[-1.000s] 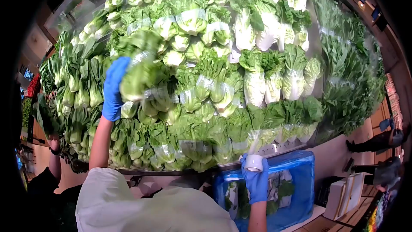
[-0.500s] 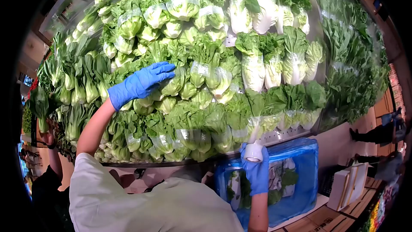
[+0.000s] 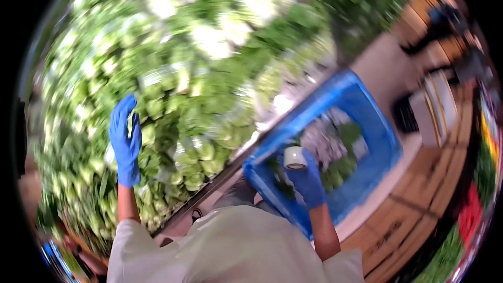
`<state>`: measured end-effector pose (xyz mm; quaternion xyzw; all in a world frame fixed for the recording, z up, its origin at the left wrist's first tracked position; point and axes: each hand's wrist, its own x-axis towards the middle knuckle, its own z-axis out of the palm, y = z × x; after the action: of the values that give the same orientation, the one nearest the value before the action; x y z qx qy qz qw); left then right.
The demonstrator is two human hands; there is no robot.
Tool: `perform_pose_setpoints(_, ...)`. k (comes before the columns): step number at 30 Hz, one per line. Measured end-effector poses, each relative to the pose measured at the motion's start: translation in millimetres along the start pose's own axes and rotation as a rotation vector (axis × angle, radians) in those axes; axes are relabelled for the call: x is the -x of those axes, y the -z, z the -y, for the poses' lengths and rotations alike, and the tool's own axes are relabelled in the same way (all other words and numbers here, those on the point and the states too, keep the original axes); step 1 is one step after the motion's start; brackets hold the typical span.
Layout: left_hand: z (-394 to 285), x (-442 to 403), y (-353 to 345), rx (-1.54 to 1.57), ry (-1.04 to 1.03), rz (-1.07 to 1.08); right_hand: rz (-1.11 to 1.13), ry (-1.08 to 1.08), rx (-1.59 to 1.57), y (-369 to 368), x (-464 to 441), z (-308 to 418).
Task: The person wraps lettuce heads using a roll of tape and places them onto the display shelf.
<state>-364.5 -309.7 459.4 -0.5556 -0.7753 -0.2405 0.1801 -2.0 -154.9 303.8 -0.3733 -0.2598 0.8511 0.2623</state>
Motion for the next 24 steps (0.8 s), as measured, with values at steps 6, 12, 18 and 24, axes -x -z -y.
perform_pose_setpoints(6,-175,37,-138,0.742,-0.207,0.362,-0.271,0.008,0.079,89,76,-37)
perform_pose_setpoints(12,-287,123,-285,1.138,0.243,1.112,-0.587,-0.006,-0.473,172,119,-79)
perform_pose_setpoints(18,-372,142,-367,0.344,-0.764,0.758,-0.778,0.084,-0.417,202,127,-108)
perform_pose_setpoints(24,-380,154,-524,0.077,-1.203,0.941,-0.842,0.055,-0.075,207,130,-105)
